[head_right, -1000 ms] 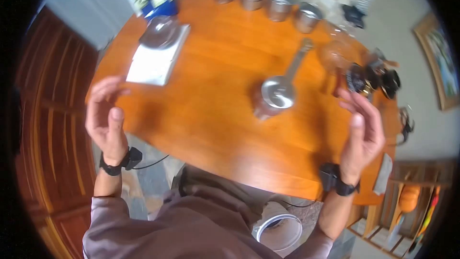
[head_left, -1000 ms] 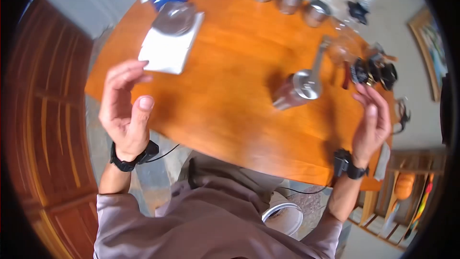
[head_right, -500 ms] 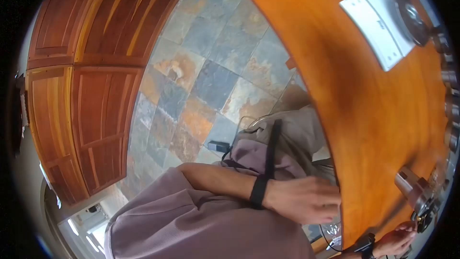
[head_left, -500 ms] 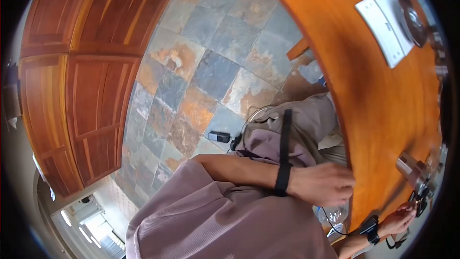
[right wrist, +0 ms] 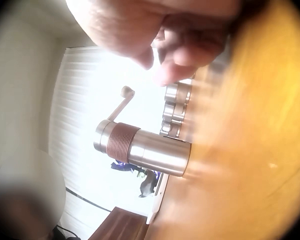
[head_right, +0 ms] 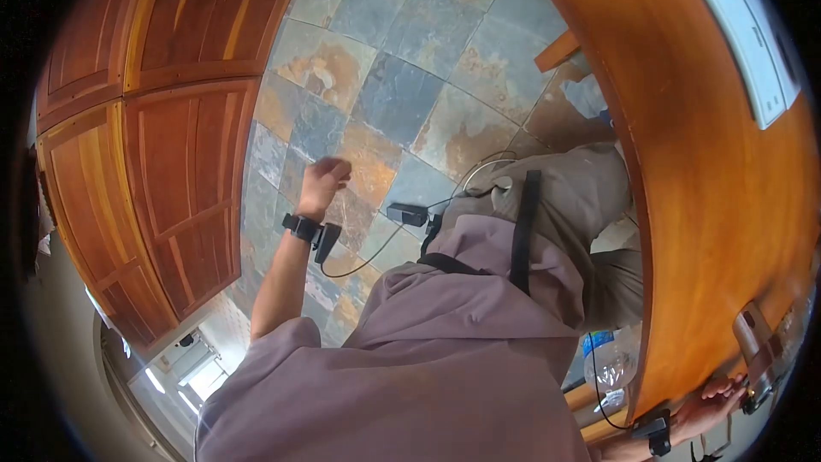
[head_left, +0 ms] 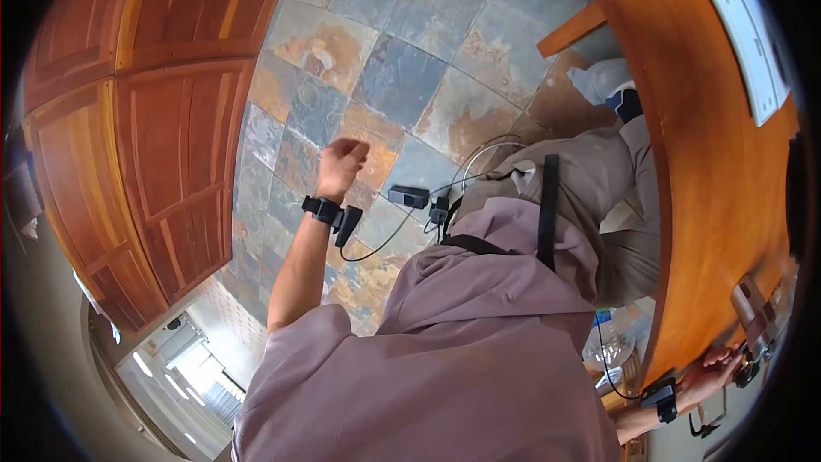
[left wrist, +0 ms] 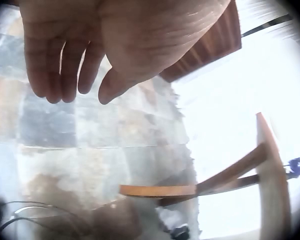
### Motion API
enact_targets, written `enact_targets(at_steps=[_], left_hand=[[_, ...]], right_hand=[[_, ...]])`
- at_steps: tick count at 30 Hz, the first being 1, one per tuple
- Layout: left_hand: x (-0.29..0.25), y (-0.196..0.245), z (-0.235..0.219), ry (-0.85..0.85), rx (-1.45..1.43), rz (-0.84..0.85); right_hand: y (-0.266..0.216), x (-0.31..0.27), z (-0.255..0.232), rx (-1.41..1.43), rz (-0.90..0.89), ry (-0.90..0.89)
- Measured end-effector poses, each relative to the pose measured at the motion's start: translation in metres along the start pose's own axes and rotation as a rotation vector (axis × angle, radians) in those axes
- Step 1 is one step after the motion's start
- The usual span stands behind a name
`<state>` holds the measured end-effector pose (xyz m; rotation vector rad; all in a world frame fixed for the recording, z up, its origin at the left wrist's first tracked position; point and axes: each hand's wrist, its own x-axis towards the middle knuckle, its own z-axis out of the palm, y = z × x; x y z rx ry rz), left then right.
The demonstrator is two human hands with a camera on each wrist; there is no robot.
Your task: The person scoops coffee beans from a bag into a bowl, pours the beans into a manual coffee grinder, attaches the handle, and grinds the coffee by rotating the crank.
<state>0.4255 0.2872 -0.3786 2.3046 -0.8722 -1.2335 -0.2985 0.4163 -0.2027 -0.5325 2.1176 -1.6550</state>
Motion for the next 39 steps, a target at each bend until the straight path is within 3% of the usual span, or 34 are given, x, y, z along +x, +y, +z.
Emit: enact_targets(at_steps=[2, 4, 5, 6, 7, 8, 14, 20, 33, 34, 36, 38, 39], left_hand=[[0.007, -0.071, -0.01, -0.133, 0.007, -0.11], [-0.01, -0.131, 0.01, -0.557, 0.127, 0.192], [-0.031, -0.151, 0.027, -0.773, -0.35, -0.054], [-0.054, -0.126, 0.043, -0.966, -0.442, -0.45], [-0.077, -0.138, 0.067, -1.034, 0.029, 0.026], [-0.105, -0.073, 0.078, -1.071, 0.26, -0.2], [-0.141, -0.097, 0.075, -1.068, 0.196, -0.238], [-0.132, -0.093, 0.094, -1.065, 0.142, -0.28], [-0.132, -0.111, 0.067, -1.093, 0.035, -0.344], [-0.121, -0.201, 0.092, -1.068, -0.267, -0.54], [-0.093, -0.128, 0.067, -0.948, -0.239, -0.328], [-0.058, -0.095, 0.056, -0.745, -0.606, -0.391], [-0.042, -0.072, 0.055, -0.6, -0.42, -0.217]], right_hand=[[-0.004, -0.002, 0.004, 0.016, -0.001, 0.015], [-0.004, 0.0, 0.003, -0.021, 0.002, 0.017], [-0.003, 0.002, 0.001, -0.06, 0.016, 0.013], [-0.004, 0.006, -0.005, -0.071, 0.019, 0.005], [-0.001, 0.01, -0.01, -0.077, 0.029, 0.001], [0.003, 0.013, -0.01, -0.074, 0.033, 0.004], [-0.002, 0.004, 0.007, -0.238, -0.019, 0.081], [0.0, 0.005, 0.003, -0.229, -0.027, 0.06], [0.006, 0.006, -0.005, -0.204, -0.068, 0.043], [0.009, 0.008, -0.013, -0.183, -0.062, 0.028], [0.017, 0.007, -0.022, -0.14, -0.069, 0.06], [0.022, 0.003, -0.023, -0.098, -0.053, 0.021], [0.024, 0.002, -0.024, -0.082, -0.059, 0.018]])
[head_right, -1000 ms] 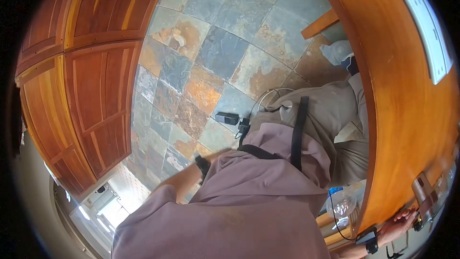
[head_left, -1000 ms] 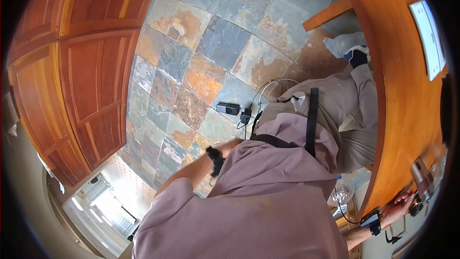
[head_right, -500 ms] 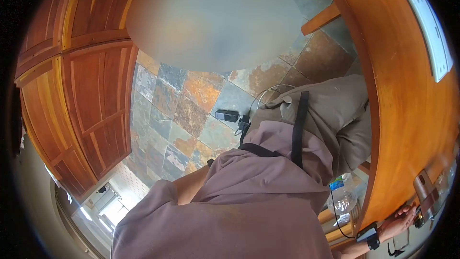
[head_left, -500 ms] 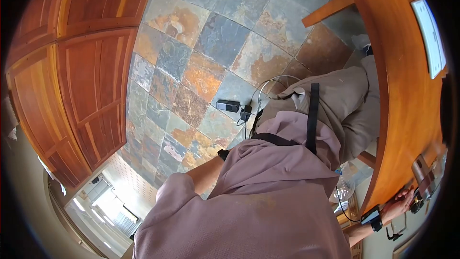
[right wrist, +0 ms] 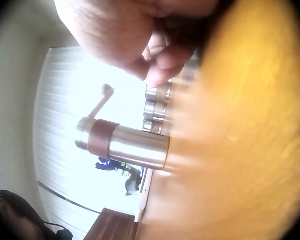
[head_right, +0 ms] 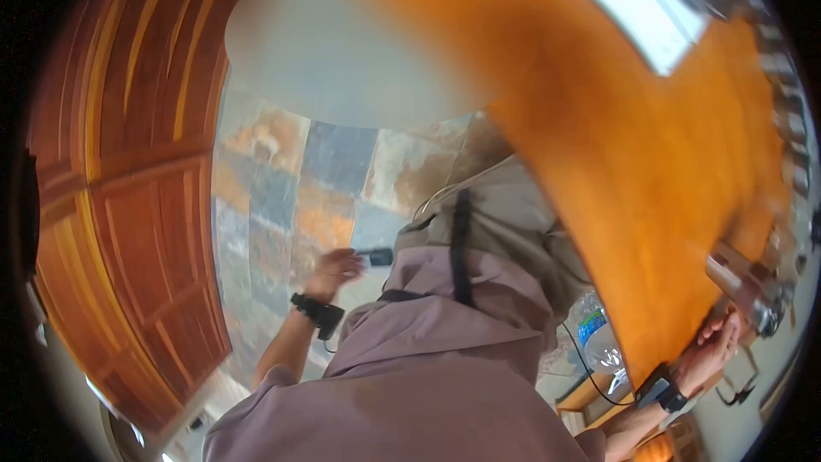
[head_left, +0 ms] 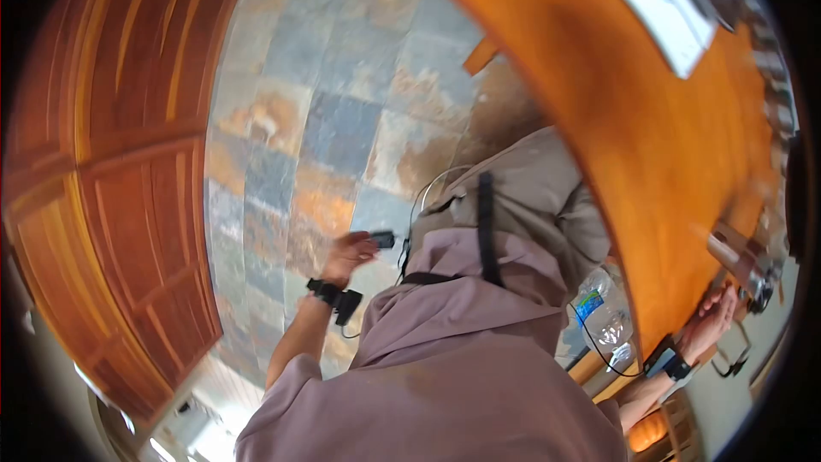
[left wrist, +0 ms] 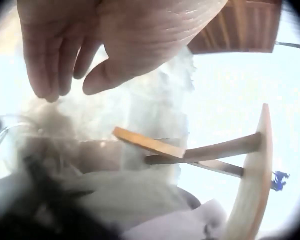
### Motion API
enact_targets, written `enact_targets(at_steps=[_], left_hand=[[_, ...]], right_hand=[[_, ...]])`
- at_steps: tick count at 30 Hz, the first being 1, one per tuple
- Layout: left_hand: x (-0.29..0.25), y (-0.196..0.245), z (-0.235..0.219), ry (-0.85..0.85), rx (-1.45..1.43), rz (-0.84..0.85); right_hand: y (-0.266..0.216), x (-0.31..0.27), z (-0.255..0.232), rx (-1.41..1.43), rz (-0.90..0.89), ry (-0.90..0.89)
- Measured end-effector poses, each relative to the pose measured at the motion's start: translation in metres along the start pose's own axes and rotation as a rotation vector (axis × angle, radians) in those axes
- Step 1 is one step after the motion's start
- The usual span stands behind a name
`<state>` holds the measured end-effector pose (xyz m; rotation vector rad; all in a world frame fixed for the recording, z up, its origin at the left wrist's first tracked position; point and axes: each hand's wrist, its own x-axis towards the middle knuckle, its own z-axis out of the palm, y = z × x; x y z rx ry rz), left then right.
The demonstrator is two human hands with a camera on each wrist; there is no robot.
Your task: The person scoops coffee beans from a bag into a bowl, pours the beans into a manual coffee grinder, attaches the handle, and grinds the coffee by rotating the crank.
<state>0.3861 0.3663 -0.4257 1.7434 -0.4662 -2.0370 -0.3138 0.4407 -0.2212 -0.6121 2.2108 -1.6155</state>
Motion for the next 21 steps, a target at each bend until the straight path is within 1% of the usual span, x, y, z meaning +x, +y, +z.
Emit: enact_targets(at_steps=[1, 3, 4, 7, 9, 11, 12, 13, 14, 15, 16, 18, 19, 20, 21], left_hand=[[0.005, 0.033, 0.011, 0.136, 0.207, 0.148], [0.01, 0.105, 0.04, 0.162, 0.008, 0.382], [0.009, 0.139, 0.054, 0.158, 0.09, 0.472], [-0.008, 0.221, 0.115, 0.102, 0.285, 0.754], [-0.032, 0.26, 0.171, -0.051, 0.362, 0.855], [-0.048, 0.28, 0.23, -0.266, 0.448, 0.982], [-0.053, 0.284, 0.256, -0.358, 0.499, 1.0], [-0.054, 0.287, 0.279, -0.524, 0.527, 1.05], [-0.054, 0.291, 0.306, -0.654, 0.662, 1.145], [-0.053, 0.294, 0.337, -0.78, 0.687, 1.162], [-0.045, 0.292, 0.358, -0.957, 0.683, 1.112], [-0.044, 0.283, 0.419, -0.972, 0.742, 1.056], [-0.037, 0.28, 0.446, -1.007, 0.801, 1.106], [-0.03, 0.275, 0.468, -1.036, 0.859, 1.156], [-0.025, 0.269, 0.486, -1.051, 0.863, 1.165]], right_hand=[[0.003, -0.001, -0.002, 0.011, -0.005, -0.001], [0.003, -0.006, 0.001, 0.141, 0.046, 0.002], [0.002, -0.012, 0.007, 0.173, 0.058, 0.023], [-0.007, -0.025, 0.026, 0.247, 0.084, 0.083], [-0.005, -0.026, 0.024, 0.302, 0.085, -0.009], [-0.026, -0.033, 0.034, 0.339, 0.07, -0.031], [-0.037, -0.037, 0.034, 0.327, 0.066, -0.03], [-0.043, -0.04, 0.032, 0.294, 0.011, -0.021], [-0.052, -0.041, 0.031, 0.263, -0.043, -0.02], [-0.061, -0.043, 0.035, 0.229, -0.091, -0.021], [-0.07, -0.043, 0.037, 0.236, -0.097, 0.013], [-0.088, -0.033, 0.042, 0.088, -0.151, 0.038], [-0.096, -0.026, 0.044, 0.093, -0.162, 0.062], [-0.103, -0.017, 0.046, 0.054, -0.164, 0.008], [-0.109, -0.009, 0.049, 0.014, -0.164, -0.048]])
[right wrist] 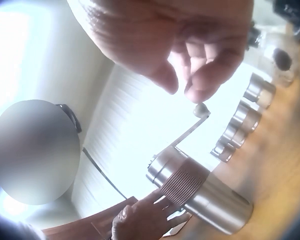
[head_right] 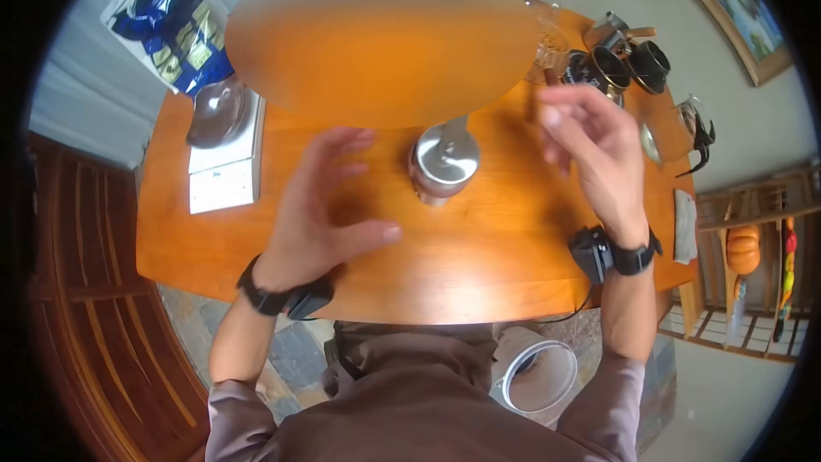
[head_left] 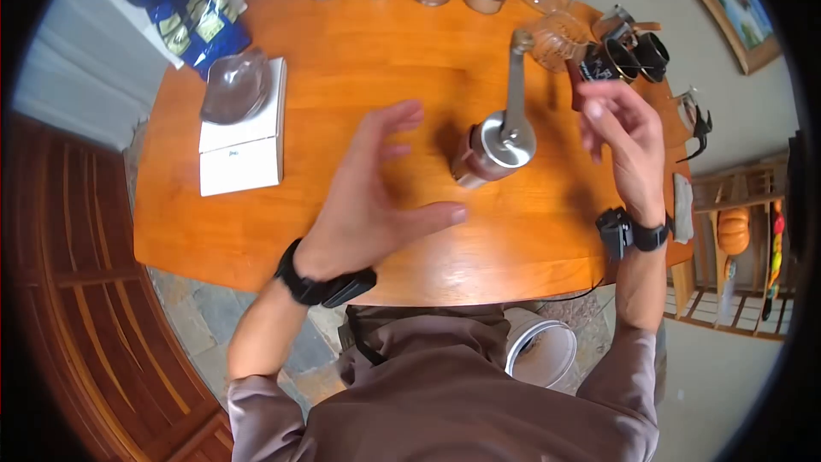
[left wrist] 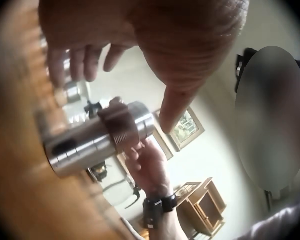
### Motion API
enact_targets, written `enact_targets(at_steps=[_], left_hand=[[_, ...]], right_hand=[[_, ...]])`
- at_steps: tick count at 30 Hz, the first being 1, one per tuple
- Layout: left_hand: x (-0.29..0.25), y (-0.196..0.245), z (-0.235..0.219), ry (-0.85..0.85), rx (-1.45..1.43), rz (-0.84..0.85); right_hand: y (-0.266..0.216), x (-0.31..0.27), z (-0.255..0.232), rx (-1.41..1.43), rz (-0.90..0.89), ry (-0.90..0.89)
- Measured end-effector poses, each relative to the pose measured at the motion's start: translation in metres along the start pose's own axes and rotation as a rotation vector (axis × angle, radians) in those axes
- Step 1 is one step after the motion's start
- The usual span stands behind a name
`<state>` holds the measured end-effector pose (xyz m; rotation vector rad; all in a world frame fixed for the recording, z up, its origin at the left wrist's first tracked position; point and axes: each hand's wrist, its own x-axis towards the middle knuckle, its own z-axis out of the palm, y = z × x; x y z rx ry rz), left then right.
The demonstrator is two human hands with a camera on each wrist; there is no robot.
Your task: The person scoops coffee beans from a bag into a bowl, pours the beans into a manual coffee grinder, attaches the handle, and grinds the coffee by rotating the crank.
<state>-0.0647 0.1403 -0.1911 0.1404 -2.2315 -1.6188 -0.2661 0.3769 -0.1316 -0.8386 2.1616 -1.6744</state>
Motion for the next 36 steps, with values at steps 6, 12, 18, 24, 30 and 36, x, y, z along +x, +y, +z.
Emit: enact_targets(at_steps=[6, 12, 18, 24, 30, 36], left_hand=[[0.042, 0.01, 0.051, -0.129, -0.315, 0.037], [0.048, 0.001, 0.066, -0.098, -0.368, -0.048], [0.047, 0.0, 0.061, 0.014, -0.222, 0.085], [0.051, -0.003, 0.063, 0.137, -0.195, 0.134], [0.046, 0.002, 0.067, 0.132, -0.196, 0.111], [0.04, -0.008, 0.075, 0.05, -0.031, 0.289]], right_hand=[[-0.017, 0.051, 0.019, -0.23, -0.145, -0.096], [-0.012, 0.082, 0.018, -0.484, -0.308, -0.398], [-0.048, 0.058, -0.013, -0.824, -0.333, -0.511], [-0.1, -0.013, -0.018, -1.101, -0.434, -0.595], [-0.124, -0.037, 0.054, -0.972, -0.646, -0.887], [-0.118, 0.055, 0.11, -0.943, -0.901, -0.821]])
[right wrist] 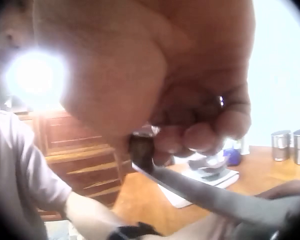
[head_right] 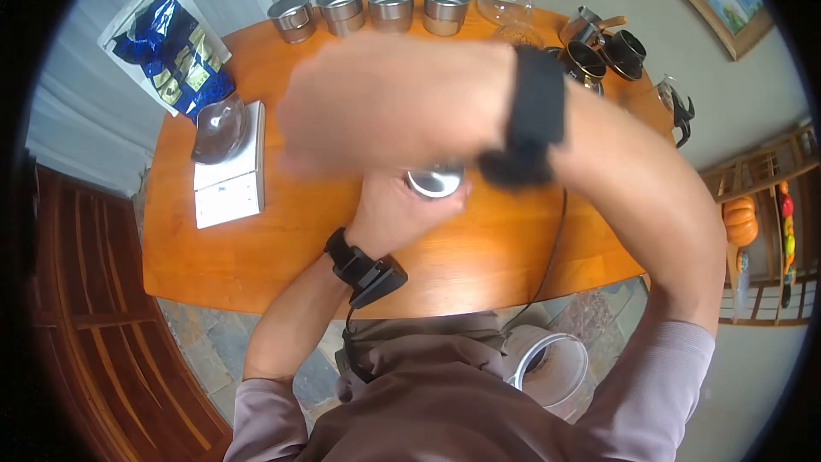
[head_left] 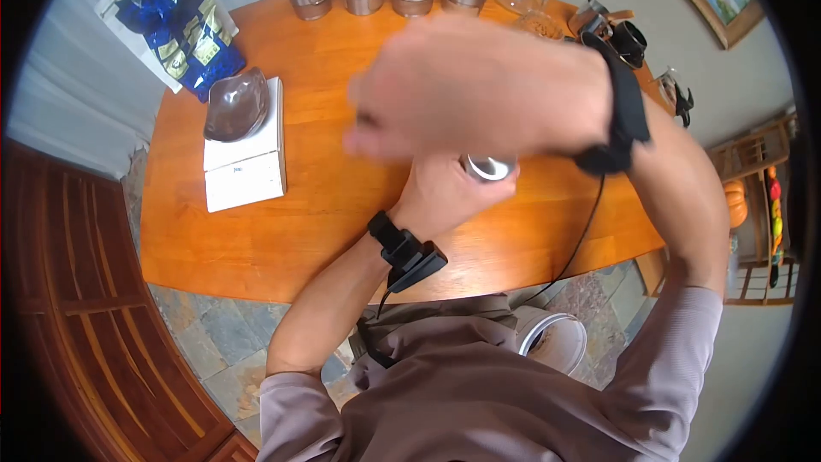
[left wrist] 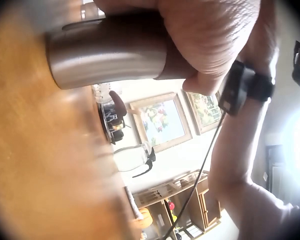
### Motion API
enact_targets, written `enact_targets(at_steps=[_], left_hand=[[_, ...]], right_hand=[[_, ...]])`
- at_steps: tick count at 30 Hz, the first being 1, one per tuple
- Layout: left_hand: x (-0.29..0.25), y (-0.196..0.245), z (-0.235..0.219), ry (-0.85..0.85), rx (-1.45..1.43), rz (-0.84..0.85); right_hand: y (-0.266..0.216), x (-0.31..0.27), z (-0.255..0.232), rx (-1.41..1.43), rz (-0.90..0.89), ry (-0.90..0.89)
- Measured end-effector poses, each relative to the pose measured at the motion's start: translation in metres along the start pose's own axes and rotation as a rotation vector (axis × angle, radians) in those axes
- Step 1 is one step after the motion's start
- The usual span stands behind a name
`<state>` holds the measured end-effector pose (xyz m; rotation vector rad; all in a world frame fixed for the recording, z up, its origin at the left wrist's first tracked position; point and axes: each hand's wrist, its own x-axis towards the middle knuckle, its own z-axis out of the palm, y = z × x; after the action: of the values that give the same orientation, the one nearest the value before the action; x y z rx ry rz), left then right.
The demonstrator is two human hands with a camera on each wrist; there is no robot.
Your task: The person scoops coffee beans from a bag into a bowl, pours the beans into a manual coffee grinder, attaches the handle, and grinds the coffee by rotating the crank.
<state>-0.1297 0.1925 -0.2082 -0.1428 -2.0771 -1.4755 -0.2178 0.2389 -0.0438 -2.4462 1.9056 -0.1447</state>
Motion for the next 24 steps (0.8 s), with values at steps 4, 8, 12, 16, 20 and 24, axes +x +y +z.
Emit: enact_targets(at_steps=[4, 8, 12, 16, 20, 24], left_hand=[[-0.001, 0.009, -0.009, -0.012, -0.205, -0.185], [0.003, 0.005, -0.011, 0.042, -0.273, -0.258], [0.004, 0.006, -0.01, 0.06, -0.224, -0.179], [0.002, 0.009, -0.001, 0.117, -0.161, -0.174], [0.002, 0.011, -0.002, 0.074, -0.295, -0.155], [-0.001, 0.01, -0.001, 0.147, -0.424, -0.145]], right_hand=[[0.057, -0.027, -0.017, -0.163, 0.426, -0.108], [0.041, -0.12, -0.017, -0.146, 0.441, -0.04], [-0.045, -0.125, -0.039, -0.069, 0.589, -0.327], [-0.073, -0.1, -0.015, 0.204, 0.127, -0.213], [-0.046, -0.069, -0.004, 0.231, 0.142, -0.017], [-0.022, -0.04, -0.002, 0.286, 0.118, 0.136]])
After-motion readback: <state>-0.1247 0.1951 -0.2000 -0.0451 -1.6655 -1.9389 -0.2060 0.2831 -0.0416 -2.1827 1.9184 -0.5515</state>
